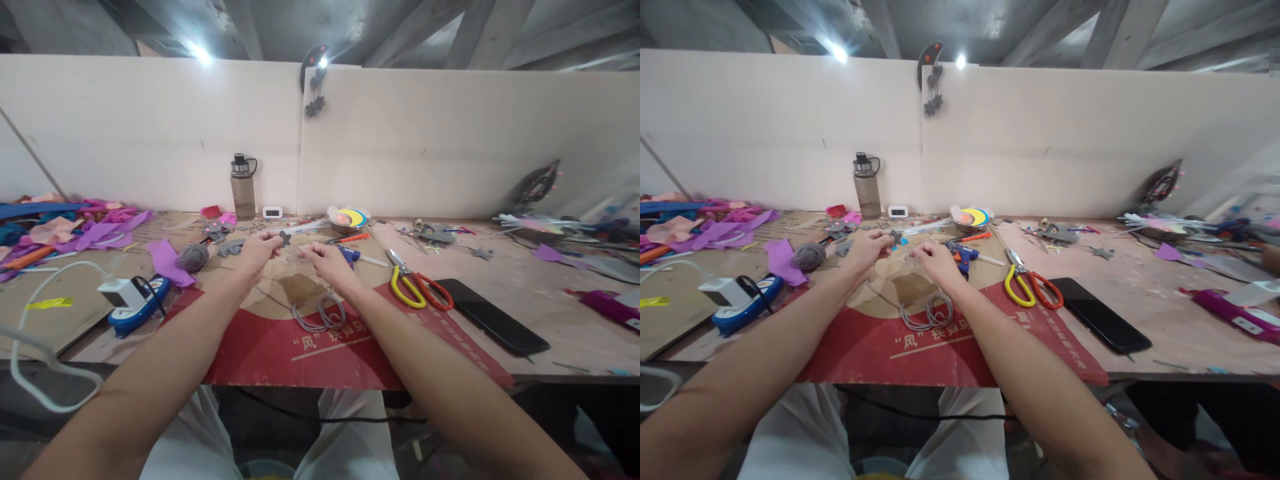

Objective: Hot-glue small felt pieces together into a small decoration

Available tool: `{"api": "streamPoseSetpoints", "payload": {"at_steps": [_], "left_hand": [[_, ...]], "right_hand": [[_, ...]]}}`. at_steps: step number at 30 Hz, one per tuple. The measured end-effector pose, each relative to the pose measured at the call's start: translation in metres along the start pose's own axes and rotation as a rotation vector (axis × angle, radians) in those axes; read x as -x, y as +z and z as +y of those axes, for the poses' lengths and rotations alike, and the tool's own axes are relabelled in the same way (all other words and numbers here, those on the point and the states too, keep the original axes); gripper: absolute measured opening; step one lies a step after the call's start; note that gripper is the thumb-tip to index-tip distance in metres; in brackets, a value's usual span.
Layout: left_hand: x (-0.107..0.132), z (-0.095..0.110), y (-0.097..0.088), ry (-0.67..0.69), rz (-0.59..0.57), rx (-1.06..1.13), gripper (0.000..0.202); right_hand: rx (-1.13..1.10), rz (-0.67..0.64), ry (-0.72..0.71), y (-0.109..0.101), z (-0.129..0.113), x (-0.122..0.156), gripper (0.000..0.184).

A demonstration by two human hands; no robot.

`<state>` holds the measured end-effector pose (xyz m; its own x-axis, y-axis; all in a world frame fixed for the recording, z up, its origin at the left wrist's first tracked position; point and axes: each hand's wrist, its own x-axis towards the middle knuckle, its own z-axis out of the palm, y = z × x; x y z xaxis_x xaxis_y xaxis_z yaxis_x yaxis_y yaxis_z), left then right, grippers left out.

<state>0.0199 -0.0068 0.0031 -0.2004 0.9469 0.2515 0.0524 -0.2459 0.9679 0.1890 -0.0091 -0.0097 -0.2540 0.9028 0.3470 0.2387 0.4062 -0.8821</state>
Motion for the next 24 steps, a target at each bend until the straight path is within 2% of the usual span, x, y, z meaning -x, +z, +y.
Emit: {"api": "streamPoseSetpoints", "payload": {"at_steps": [5, 9, 11, 14, 17, 20, 24], "left_hand": [[-0.009, 0.009, -0.012, -0.091, 0.112, 0.247, 0.015], [-0.025, 0.026, -0.039, -0.151, 0.267, 0.522, 0.012], [-0.033, 0.033, -0.055, -0.125, 0.34, 0.646, 0.009], [-0.039, 0.041, -0.074, -0.125, 0.403, 0.816, 0.013], [-0.039, 0.045, -0.085, -0.067, 0.422, 0.923, 0.013], [-0.039, 0.046, -0.093, -0.006, 0.408, 0.986, 0.012], [-0.041, 0.045, -0.101, 0.039, 0.43, 1.065, 0.012]], "right_hand": [[-0.016, -0.048, 0.041, -0.001, -0.002, 0.004, 0.021], [-0.081, -0.039, 0.095, -0.008, -0.004, 0.001, 0.024], [-0.176, -0.041, 0.112, -0.015, -0.008, -0.001, 0.026], [-0.441, -0.068, 0.079, -0.033, -0.019, -0.002, 0.024], [-0.709, -0.092, -0.04, -0.057, -0.034, 0.001, 0.02], [-0.848, -0.074, -0.146, -0.079, -0.045, 0.005, 0.017], [-0.878, -0.127, -0.1, -0.088, -0.045, 0.007, 0.011]]}}
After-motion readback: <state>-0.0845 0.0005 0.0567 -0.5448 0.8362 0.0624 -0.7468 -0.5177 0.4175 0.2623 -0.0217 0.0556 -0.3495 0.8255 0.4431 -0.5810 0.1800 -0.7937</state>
